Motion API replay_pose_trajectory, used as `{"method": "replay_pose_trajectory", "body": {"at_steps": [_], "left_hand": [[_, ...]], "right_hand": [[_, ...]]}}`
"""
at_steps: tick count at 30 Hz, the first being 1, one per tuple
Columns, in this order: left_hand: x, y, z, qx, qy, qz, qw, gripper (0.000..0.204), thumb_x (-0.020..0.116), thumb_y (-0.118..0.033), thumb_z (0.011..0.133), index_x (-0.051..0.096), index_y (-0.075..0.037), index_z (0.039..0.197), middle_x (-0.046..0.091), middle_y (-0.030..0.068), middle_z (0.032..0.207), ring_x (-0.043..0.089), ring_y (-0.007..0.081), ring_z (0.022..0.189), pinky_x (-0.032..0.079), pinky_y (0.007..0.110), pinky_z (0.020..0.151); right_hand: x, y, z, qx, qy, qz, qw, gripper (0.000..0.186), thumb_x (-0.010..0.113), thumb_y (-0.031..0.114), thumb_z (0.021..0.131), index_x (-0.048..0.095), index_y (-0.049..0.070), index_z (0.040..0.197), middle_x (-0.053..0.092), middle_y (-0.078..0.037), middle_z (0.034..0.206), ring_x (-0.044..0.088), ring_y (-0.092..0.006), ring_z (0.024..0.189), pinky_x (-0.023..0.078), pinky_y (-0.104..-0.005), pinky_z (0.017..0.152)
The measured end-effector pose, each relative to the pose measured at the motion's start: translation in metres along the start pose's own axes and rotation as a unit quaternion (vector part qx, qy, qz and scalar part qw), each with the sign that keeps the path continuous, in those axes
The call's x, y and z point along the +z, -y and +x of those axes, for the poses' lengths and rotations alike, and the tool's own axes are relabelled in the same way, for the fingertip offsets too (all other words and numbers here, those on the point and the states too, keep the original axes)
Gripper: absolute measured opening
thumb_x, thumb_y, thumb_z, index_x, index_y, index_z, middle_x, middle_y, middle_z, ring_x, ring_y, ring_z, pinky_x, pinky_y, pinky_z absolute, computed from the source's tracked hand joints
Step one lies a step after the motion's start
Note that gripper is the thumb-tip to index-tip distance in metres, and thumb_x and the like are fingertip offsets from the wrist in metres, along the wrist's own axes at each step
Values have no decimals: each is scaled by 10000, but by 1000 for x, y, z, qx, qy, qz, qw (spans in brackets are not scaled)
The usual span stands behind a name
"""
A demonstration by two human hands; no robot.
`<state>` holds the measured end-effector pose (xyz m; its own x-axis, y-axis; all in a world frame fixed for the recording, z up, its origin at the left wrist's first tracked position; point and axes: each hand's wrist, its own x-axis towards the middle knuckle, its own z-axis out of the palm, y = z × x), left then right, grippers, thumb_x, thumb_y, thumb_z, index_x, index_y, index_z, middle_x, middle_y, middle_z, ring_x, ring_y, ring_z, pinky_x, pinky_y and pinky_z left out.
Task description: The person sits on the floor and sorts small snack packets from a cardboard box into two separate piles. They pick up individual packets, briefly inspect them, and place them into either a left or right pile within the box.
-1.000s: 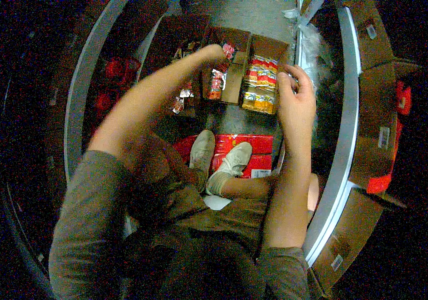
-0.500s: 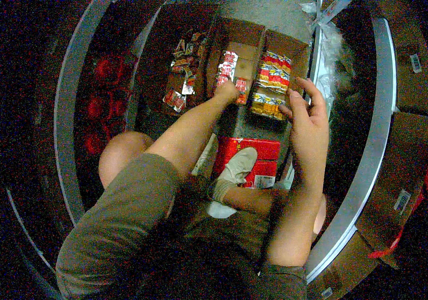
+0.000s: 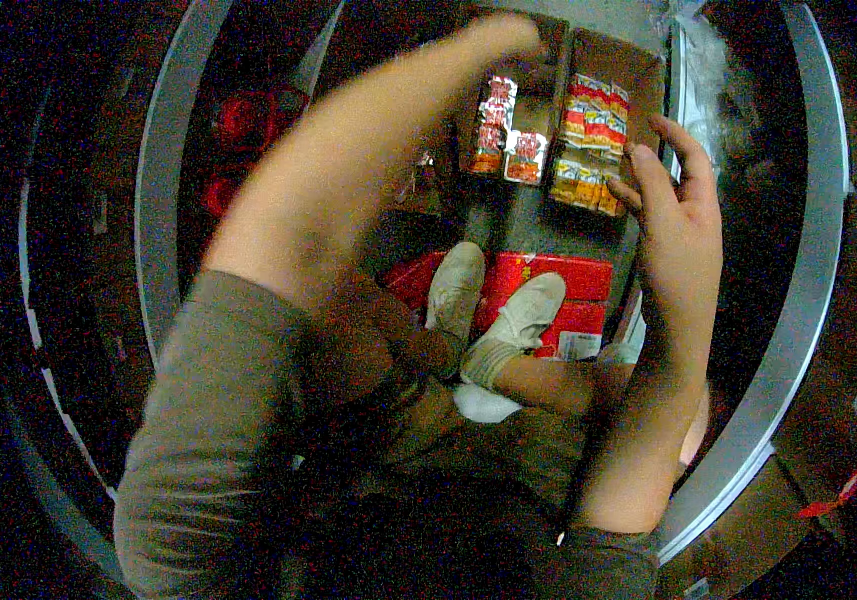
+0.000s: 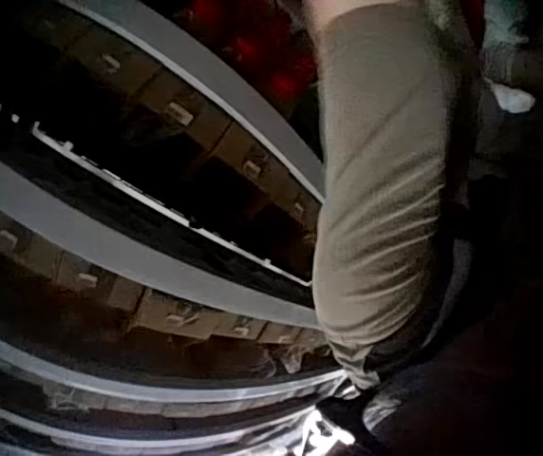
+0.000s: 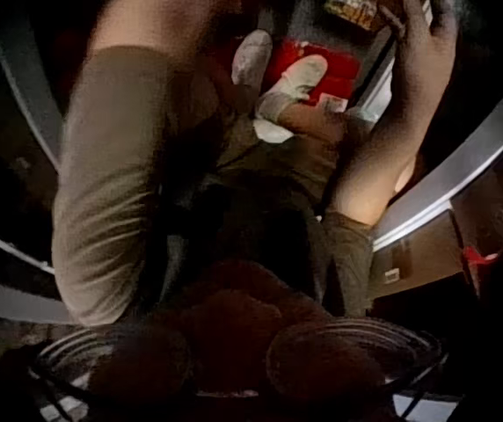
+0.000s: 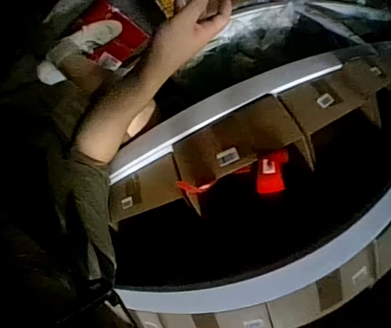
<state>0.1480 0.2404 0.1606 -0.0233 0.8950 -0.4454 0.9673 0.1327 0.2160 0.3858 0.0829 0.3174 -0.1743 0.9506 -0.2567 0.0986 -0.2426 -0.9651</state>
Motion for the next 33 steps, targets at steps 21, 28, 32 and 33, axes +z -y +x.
{"method": "replay_pose_trajectory", "body": {"at_steps": [21, 28, 32, 33], "left_hand": [[198, 234, -157, 96, 20, 248, 964, 544, 675, -263, 789, 438, -51, 1230, 560, 230, 1137, 546, 336, 1096, 485, 450, 868], [176, 233, -151, 10, 97, 180, 979, 587, 685, -190, 752, 455, -53, 1275, 653, 202, 968, 657, 370, 822, 535, 462, 714], [106, 191, -149, 24, 264, 204, 942, 394, 654, -192, 775, 587, -43, 1133, 669, 200, 994, 665, 357, 852, 528, 438, 704], [74, 195, -168, 4, 255, 186, 949, 339, 642, -203, 791, 620, -41, 1088, 672, 197, 996, 665, 346, 868, 523, 425, 712]], "right_hand": [[0, 21, -7, -25, 56, 60, 996, 355, 511, 123, 952, 457, -67, 1246, 451, -108, 1225, 518, -186, 1077, 450, -281, 898], [9, -23, 12, -145, -43, -34, 988, 453, 611, 271, 827, 574, -48, 1146, 551, -228, 1146, 638, -294, 915, 517, -350, 823], [4, -19, 4, -145, -42, -67, 986, 425, 609, 274, 823, 597, -47, 1101, 538, -225, 1149, 636, -300, 936, 518, -349, 836], [6, -13, -1, -163, -16, -60, 985, 415, 608, 271, 825, 601, -49, 1090, 534, -226, 1155, 637, -297, 935, 516, -347, 840]]}}
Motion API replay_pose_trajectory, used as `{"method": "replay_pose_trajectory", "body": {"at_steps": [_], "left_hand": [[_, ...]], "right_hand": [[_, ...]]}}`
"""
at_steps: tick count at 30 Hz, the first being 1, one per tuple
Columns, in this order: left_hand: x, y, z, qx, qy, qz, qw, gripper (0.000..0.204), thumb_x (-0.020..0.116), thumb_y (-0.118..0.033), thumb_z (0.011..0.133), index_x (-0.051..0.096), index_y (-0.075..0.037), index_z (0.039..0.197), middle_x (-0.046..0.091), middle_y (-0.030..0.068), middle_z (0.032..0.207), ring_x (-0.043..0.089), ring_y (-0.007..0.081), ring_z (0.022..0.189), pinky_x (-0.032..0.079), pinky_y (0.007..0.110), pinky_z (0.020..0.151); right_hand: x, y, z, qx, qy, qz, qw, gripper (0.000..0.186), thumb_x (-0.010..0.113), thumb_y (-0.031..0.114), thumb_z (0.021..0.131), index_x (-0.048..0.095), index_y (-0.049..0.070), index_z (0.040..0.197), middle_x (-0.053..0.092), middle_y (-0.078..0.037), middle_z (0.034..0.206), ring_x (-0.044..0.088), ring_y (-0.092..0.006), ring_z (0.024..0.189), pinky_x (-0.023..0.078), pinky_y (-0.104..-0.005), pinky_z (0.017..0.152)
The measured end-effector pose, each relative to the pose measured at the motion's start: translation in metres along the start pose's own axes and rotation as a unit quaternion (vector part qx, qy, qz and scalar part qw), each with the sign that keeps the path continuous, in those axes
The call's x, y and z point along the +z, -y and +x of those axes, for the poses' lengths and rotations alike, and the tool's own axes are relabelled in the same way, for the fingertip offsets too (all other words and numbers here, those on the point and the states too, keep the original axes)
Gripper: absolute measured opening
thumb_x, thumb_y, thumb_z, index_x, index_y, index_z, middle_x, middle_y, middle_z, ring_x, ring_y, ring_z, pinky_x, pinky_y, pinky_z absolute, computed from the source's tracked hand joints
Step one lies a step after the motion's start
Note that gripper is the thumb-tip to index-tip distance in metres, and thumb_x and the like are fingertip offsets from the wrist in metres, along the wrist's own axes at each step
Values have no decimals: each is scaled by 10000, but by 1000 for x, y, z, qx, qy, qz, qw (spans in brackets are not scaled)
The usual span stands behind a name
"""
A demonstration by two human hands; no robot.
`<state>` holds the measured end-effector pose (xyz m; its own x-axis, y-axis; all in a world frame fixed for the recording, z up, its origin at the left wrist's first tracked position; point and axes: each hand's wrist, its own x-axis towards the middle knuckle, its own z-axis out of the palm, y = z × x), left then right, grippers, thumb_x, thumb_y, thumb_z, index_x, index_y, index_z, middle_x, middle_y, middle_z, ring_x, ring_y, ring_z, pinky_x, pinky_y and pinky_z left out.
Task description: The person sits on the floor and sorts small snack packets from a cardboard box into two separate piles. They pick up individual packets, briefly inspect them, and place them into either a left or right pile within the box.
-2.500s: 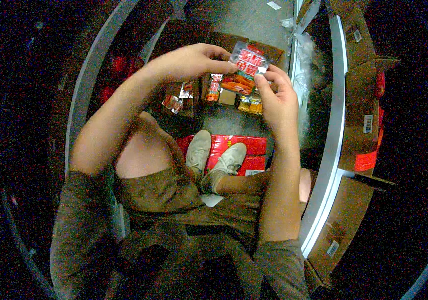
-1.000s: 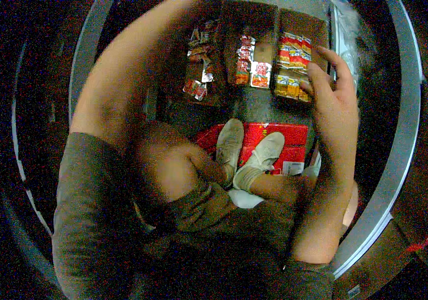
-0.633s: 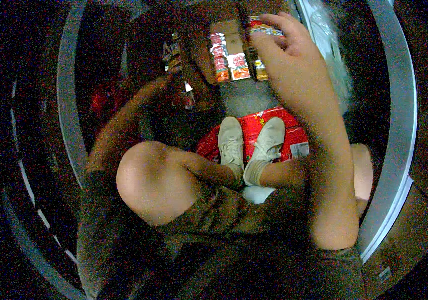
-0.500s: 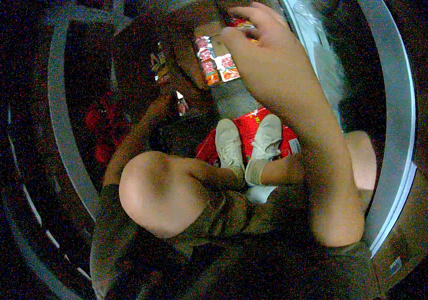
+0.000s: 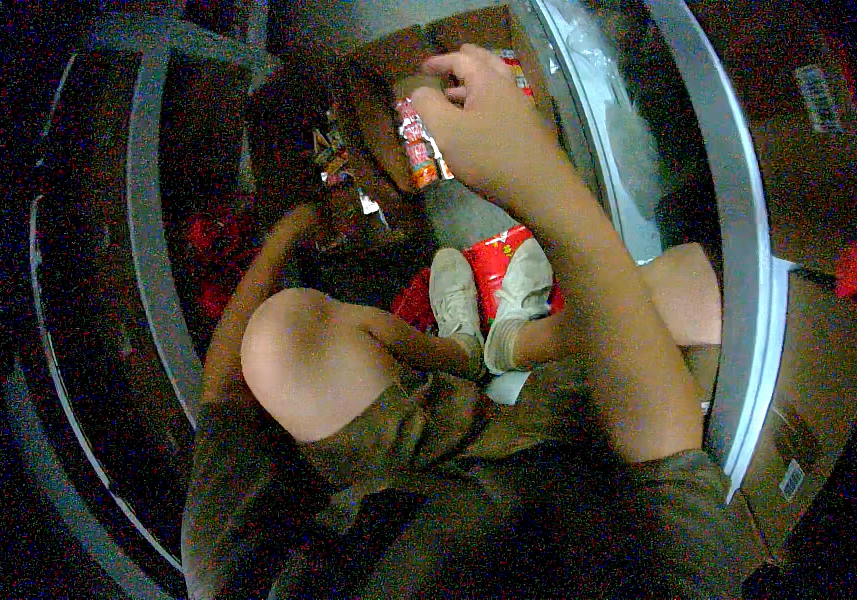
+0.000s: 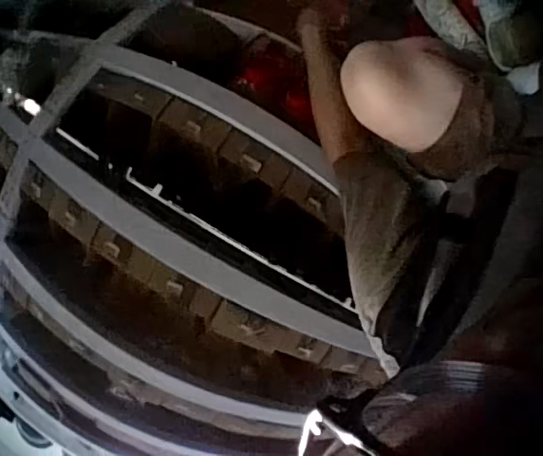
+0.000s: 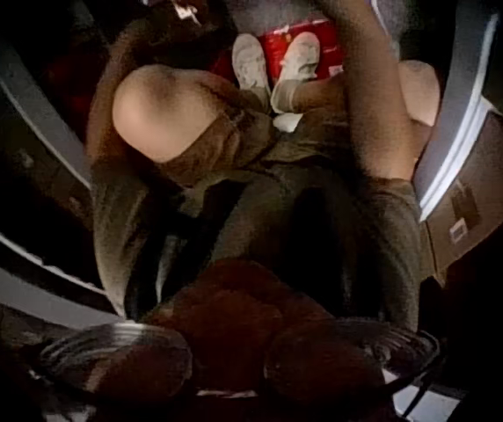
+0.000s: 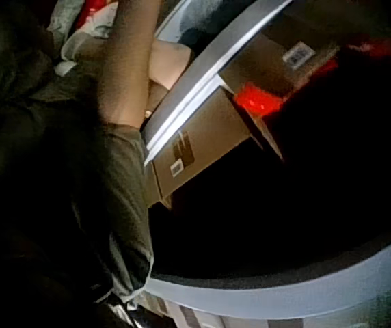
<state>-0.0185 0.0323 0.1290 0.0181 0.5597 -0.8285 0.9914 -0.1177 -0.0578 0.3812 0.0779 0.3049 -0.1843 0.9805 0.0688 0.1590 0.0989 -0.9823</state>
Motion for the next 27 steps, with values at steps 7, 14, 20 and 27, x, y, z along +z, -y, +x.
{"method": "replay_pose_trajectory", "body": {"at_steps": [7, 14, 20, 27], "left_hand": [[-180, -121, -199, 98, -301, -598, 736, 280, 613, -270, 913, 628, -27, 1051, 675, 55, 934, 629, 126, 814, 486, 259, 749], [-183, -251, -255, 277, -336, -609, 663, 286, 577, -245, 949, 629, 15, 1055, 657, 22, 950, 581, 74, 872, 465, 237, 802], [-172, -262, -254, 318, -339, -642, 610, 259, 561, -217, 959, 603, -4, 1100, 643, 24, 968, 559, 58, 842, 459, 223, 768], [-174, -251, -245, 316, -339, -694, 551, 227, 563, -176, 954, 586, -10, 1106, 646, 41, 1024, 589, 75, 898, 484, 245, 813]], "right_hand": [[-12, 32, -18, -15, 43, 43, 998, 294, 584, 212, 897, 632, -48, 1026, 669, -170, 967, 645, -229, 948, 505, -318, 810], [-31, 74, -33, -18, 27, 317, 948, 221, 533, 191, 970, 565, 4, 1083, 644, -55, 953, 604, -78, 848, 499, -229, 736], [-36, 80, -42, -25, 13, 281, 959, 206, 531, 166, 964, 570, 7, 1090, 638, -55, 940, 605, -93, 827, 507, -246, 733], [-28, 75, -39, -52, 81, 260, 961, 202, 538, 146, 946, 586, 8, 1086, 631, -44, 962, 589, -98, 855, 489, -261, 771]]}}
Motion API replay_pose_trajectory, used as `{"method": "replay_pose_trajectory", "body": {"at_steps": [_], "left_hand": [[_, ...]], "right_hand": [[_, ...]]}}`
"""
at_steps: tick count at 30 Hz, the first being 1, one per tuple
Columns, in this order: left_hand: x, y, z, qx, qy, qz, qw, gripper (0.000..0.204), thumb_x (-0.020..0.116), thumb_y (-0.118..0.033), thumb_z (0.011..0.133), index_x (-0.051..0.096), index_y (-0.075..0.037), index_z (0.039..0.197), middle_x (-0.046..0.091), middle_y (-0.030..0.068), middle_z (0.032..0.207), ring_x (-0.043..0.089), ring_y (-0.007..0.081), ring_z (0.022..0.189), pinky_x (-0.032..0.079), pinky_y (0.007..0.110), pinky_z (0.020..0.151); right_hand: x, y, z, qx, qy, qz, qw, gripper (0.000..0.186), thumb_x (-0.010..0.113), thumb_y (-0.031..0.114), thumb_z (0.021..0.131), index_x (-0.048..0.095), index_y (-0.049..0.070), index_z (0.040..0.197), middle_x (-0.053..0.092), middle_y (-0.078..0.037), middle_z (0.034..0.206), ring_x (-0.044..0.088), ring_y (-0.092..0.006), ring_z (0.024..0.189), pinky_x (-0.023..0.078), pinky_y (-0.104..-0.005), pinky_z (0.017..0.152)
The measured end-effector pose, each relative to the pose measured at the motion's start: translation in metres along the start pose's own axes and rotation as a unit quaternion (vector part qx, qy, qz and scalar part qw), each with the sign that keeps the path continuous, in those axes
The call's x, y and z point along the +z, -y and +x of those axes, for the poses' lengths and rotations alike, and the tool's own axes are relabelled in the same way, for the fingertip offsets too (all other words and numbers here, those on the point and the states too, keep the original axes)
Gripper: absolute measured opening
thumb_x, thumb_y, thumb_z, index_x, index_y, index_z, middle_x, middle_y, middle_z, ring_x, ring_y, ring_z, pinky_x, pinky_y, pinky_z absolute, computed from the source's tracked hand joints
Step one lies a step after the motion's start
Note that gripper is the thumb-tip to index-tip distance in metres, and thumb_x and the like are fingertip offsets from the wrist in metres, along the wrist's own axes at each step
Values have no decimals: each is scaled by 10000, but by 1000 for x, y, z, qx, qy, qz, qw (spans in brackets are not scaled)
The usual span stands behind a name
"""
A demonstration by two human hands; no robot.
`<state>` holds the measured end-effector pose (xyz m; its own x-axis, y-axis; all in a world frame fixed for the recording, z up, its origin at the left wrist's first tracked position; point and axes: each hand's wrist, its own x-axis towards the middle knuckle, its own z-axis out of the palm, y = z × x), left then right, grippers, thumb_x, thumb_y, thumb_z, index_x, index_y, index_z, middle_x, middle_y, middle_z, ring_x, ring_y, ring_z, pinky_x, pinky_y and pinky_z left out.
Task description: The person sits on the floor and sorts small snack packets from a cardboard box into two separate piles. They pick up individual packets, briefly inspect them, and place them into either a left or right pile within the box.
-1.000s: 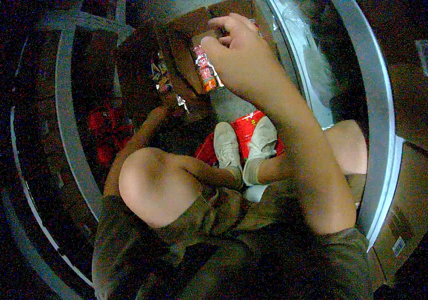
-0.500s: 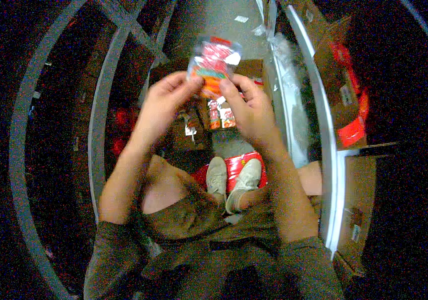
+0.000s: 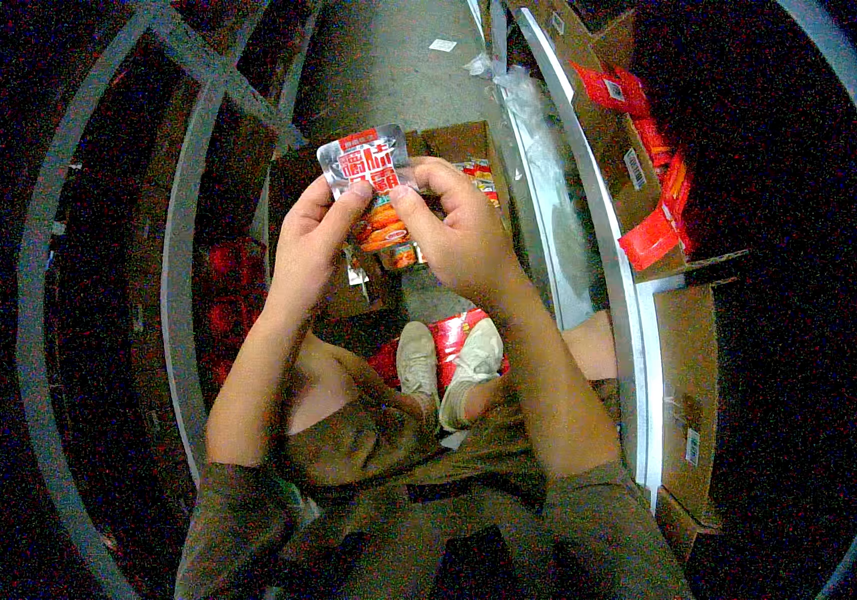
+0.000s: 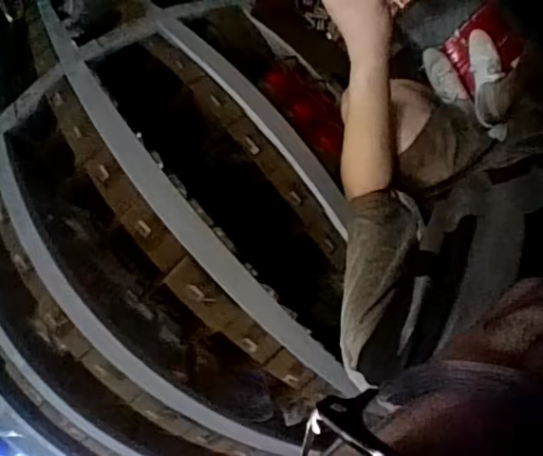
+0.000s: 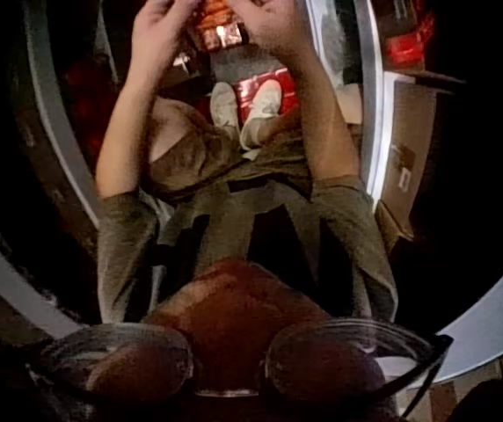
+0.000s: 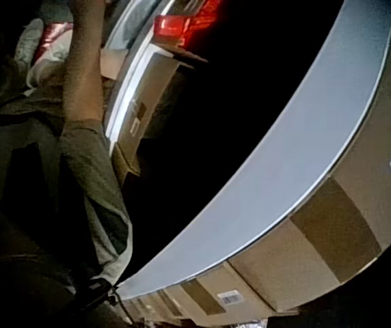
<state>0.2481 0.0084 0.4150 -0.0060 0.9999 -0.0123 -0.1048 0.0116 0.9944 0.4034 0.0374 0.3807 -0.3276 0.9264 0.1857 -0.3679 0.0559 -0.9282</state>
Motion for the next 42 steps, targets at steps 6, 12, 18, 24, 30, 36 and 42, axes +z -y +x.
{"method": "replay_pose_trajectory", "body": {"at_steps": [6, 12, 18, 24, 30, 36, 42], "left_hand": [[4, 4, -1, -19, 34, 18, 999, 252, 559, -179, 959, 573, -3, 1139, 639, 36, 1024, 583, 68, 898, 487, 242, 809], [6, 6, 1, -17, 41, 24, 999, 261, 561, -157, 956, 560, -5, 1168, 636, 38, 1040, 584, 71, 913, 487, 241, 819], [10, 7, -1, -28, 46, 24, 998, 255, 565, -141, 952, 560, -6, 1168, 634, 32, 1034, 583, 70, 921, 487, 237, 820], [10, 7, -2, -25, 59, 42, 997, 250, 557, -150, 957, 560, -5, 1161, 631, 29, 1031, 579, 66, 915, 485, 236, 813], [0, 20, 16, 10, 73, 185, 980, 278, 541, -195, 962, 558, -15, 1173, 640, 33, 1006, 587, 87, 870, 491, 252, 778], [-95, 72, 123, -106, 44, 403, 908, 304, 550, -181, 907, 577, 37, 1117, 672, 139, 915, 655, 196, 828, 530, 335, 714], [-99, 177, 140, -206, 91, 596, 770, 475, 659, -171, 789, 481, 107, 1131, 635, 262, 1051, 639, 367, 979, 527, 401, 794]], "right_hand": [[-4, -1, 2, 28, -15, 7, 999, 194, 544, 148, 943, 596, 5, 1064, 630, -44, 965, 585, -90, 852, 486, -254, 769], [-10, -5, 4, -8, -8, -1, 1000, 193, 541, 108, 925, 596, 1, 1076, 641, -48, 971, 592, -94, 864, 490, -260, 788], [-9, -2, 3, 9, -10, 17, 1000, 205, 526, 82, 905, 593, 0, 1081, 646, -54, 987, 598, -99, 891, 490, -267, 805], [-9, -1, 2, 5, -4, 33, 999, 205, 537, 80, 894, 593, 2, 1075, 649, -55, 984, 601, -102, 885, 494, -271, 803], [-18, -5, 7, -22, -45, -103, 993, 228, 585, 127, 883, 594, 10, 1079, 639, -78, 1037, 601, -148, 941, 492, -296, 828], [-37, -16, 13, 39, -141, -135, 980, 323, 612, 207, 911, 556, -12, 1141, 619, -121, 1098, 588, -186, 1010, 466, -302, 888], [-42, -21, 13, 88, -135, -178, 971, 292, 573, 183, 930, 558, 3, 1159, 540, -115, 1244, 549, -159, 1065, 481, -296, 858]]}}
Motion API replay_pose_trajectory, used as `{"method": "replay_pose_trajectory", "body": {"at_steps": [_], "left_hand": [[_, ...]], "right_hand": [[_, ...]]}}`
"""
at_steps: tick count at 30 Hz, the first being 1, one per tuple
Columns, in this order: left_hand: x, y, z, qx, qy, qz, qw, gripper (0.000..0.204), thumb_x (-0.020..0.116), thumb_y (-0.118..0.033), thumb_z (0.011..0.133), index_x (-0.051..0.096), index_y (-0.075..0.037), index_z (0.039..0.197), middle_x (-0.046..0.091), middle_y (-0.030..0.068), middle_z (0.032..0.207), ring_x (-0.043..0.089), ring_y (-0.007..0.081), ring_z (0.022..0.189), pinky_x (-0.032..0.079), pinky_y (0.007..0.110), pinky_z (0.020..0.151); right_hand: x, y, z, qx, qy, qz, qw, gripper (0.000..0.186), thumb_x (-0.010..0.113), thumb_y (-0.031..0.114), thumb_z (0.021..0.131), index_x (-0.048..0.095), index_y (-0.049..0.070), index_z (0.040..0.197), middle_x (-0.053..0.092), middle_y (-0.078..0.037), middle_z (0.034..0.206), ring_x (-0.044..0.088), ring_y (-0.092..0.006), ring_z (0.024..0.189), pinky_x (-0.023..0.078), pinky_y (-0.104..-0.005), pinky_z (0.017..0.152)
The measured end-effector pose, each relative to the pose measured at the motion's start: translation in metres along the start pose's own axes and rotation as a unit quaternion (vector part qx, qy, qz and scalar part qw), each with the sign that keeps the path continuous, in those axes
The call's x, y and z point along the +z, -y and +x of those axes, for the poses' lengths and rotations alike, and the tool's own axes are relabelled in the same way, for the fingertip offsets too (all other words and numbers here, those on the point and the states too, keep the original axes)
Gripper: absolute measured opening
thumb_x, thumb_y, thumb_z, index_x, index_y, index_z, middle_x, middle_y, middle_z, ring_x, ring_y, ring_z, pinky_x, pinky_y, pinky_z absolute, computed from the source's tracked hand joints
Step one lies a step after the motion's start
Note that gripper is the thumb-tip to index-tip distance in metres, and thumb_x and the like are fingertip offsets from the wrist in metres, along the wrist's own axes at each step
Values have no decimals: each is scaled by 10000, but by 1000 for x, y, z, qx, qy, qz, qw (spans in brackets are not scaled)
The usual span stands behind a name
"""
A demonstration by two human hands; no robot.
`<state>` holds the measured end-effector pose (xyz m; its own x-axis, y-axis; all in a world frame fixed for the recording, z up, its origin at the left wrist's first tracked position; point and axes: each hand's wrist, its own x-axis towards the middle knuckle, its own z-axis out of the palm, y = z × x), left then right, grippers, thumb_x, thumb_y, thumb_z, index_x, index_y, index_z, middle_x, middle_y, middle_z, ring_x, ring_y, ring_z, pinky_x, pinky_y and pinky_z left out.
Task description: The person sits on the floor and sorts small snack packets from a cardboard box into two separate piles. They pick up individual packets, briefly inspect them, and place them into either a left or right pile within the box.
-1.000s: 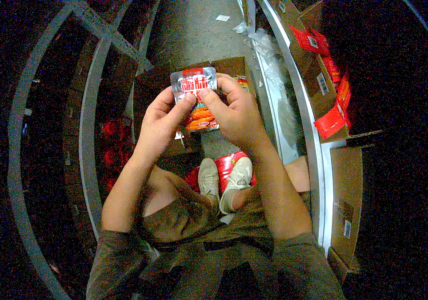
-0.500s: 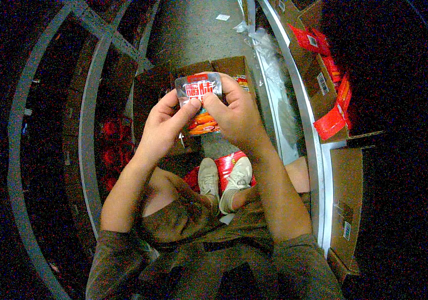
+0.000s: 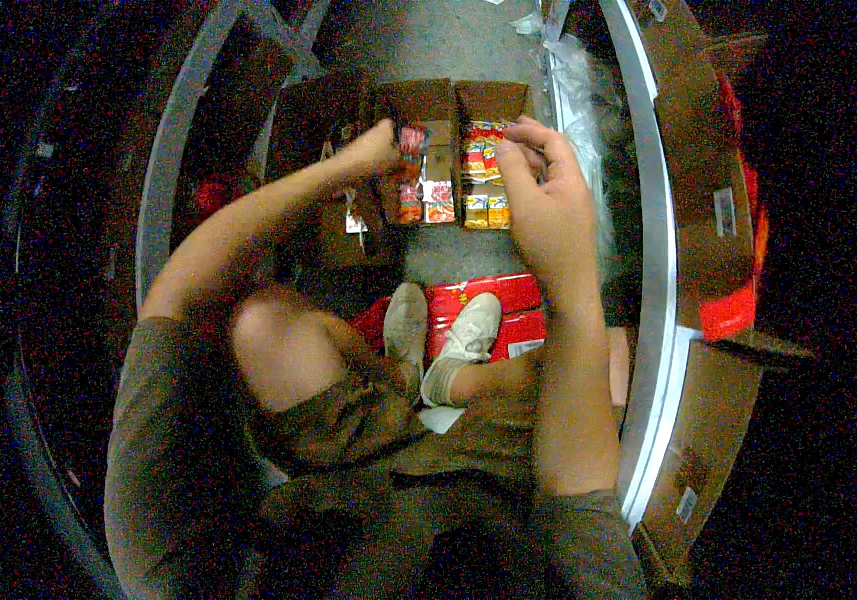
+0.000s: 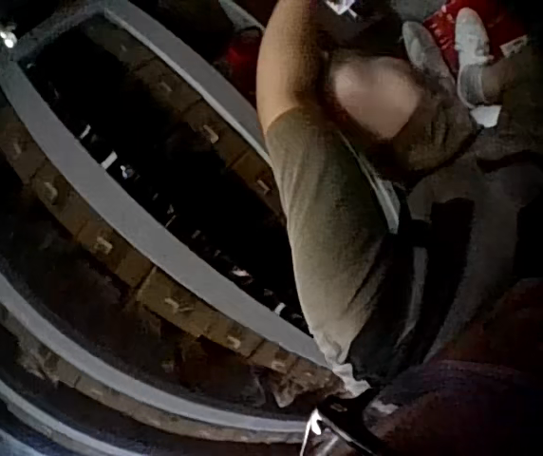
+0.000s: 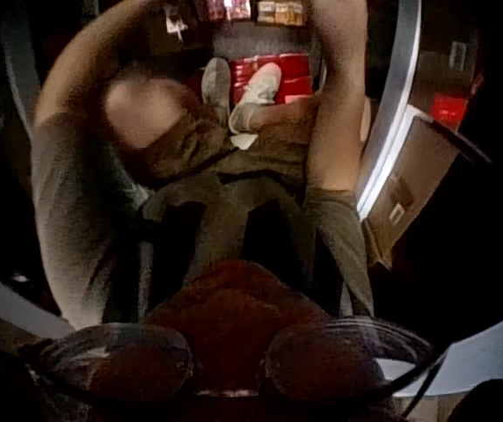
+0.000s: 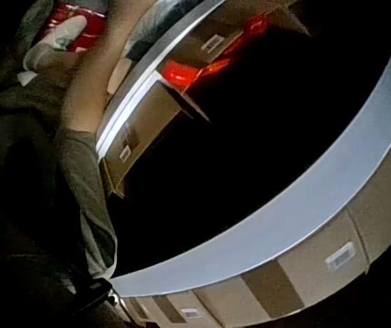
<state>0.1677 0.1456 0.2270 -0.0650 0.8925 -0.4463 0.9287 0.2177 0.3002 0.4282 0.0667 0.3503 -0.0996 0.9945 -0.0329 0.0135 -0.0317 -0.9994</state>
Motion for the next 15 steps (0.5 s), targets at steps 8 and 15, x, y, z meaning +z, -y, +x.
{"method": "replay_pose_trajectory", "body": {"at_steps": [8, 15], "left_hand": [[146, 44, 105, 93, 177, 183, 963, 311, 690, -203, 750, 643, 22, 960, 658, 217, 1001, 651, 338, 932, 538, 404, 750], [206, 86, 114, 231, 159, 293, 914, 171, 650, -202, 772, 727, -78, 862, 691, 130, 902, 674, 301, 806, 544, 403, 699]], "right_hand": [[2, -23, 18, 37, 3, -24, 999, 257, 561, 189, 942, 582, 26, 1140, 503, -122, 1322, 543, -155, 1095, 477, -296, 883], [12, -33, 34, 56, 30, 1, 998, 234, 558, 204, 948, 597, 39, 1110, 493, -124, 1337, 535, -171, 1118, 477, -302, 888]]}}
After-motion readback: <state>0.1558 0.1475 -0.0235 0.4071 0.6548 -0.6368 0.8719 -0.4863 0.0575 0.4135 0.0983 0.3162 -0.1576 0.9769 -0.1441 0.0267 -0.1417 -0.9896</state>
